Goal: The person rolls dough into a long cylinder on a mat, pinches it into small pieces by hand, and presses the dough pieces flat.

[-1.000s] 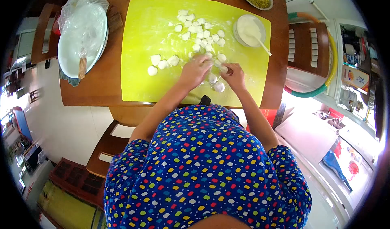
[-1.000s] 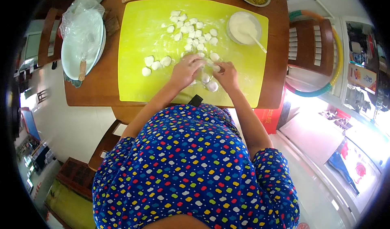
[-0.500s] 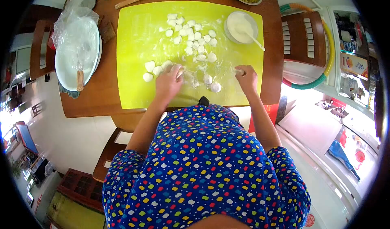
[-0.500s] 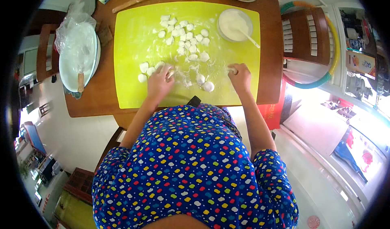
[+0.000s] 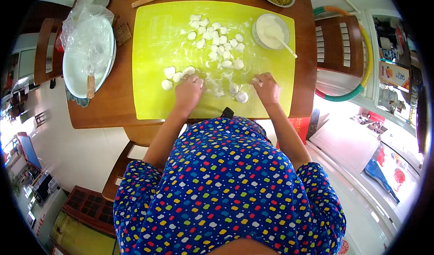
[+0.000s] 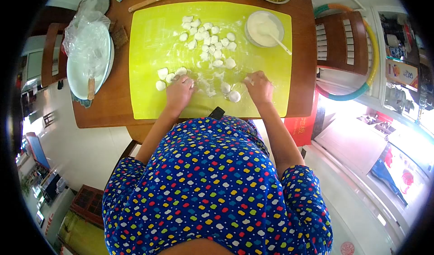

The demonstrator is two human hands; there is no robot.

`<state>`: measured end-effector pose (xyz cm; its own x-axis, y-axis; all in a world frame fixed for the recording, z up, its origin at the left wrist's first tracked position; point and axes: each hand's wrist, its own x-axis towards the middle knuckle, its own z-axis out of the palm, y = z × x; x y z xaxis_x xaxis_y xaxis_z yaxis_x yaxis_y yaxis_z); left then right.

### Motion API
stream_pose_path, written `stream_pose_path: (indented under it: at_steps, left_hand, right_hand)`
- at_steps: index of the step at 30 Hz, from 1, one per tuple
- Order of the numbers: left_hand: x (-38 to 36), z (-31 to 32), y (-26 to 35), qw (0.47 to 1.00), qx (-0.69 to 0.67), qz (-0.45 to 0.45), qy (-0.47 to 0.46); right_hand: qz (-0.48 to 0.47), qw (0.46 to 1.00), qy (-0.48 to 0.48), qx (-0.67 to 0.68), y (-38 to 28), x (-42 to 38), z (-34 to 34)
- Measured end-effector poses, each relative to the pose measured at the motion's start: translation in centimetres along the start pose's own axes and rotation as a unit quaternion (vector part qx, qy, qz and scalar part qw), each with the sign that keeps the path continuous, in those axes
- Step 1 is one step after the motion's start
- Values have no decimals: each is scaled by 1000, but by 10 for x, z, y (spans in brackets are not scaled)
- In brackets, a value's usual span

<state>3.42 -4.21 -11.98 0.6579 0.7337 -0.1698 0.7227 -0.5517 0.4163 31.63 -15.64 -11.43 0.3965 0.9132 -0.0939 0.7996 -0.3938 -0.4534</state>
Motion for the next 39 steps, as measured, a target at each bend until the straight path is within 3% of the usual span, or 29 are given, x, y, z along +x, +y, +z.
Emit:
stream_pose_path:
  at_steps: [1,4,8,10,13,17,19,20,22,23,24,26,29,31,32,35,37,39]
  left_hand:
    - [2,1,-2,998,65,7,10]
    - [11,-13,20,996,28,39,75]
    - [19,19,22,992,33,69,102]
    - [21,18,23,990,37,91,101]
    - [25,17,22,986,-20,67,151]
    - [45,11,26,968,-123,54,211]
    - [67,2,34,960,-145,-30,237]
    - [75,1,35,960,-145,-35,236]
    - [88,2,37,969,-119,-64,209]
    - [91,4,34,968,-119,-63,210]
    - [93,6,30,966,-157,-78,188]
    - [88,6,23,963,-193,-93,162]
    - [64,5,15,957,-214,-107,162]
    - [48,19,5,964,-192,-25,185]
    - [40,15,9,963,-192,-30,184]
    - [31,13,19,975,-151,-70,147]
    - [30,21,18,966,-170,-54,190]
    - [31,17,17,964,-210,-47,155]
  right_hand:
    - [-30,999,16,-11,5,1,4]
    - [-14,999,-18,-26,7,4,7]
    - [-54,992,5,-112,-22,7,-6]
    - [-61,992,77,-76,-27,12,10]
    - [-113,983,41,-142,-16,15,40]
    - [-114,982,44,-147,-22,15,33]
    - [-120,984,75,-111,-31,20,41]
    - [-121,984,70,-110,-44,22,40]
    - [-94,994,13,48,-75,33,36]
    - [-125,987,93,47,-84,39,43]
    - [-126,986,96,46,-89,48,43]
    - [-103,994,28,32,-95,56,42]
    - [-141,990,8,-11,-83,58,46]
    - [-178,984,-6,12,-69,50,42]
    - [-213,976,-20,35,-65,43,41]
    - [-252,968,-6,11,-59,27,40]
    - [-256,966,-15,18,-54,29,43]
    - [-259,965,-21,27,-59,30,40]
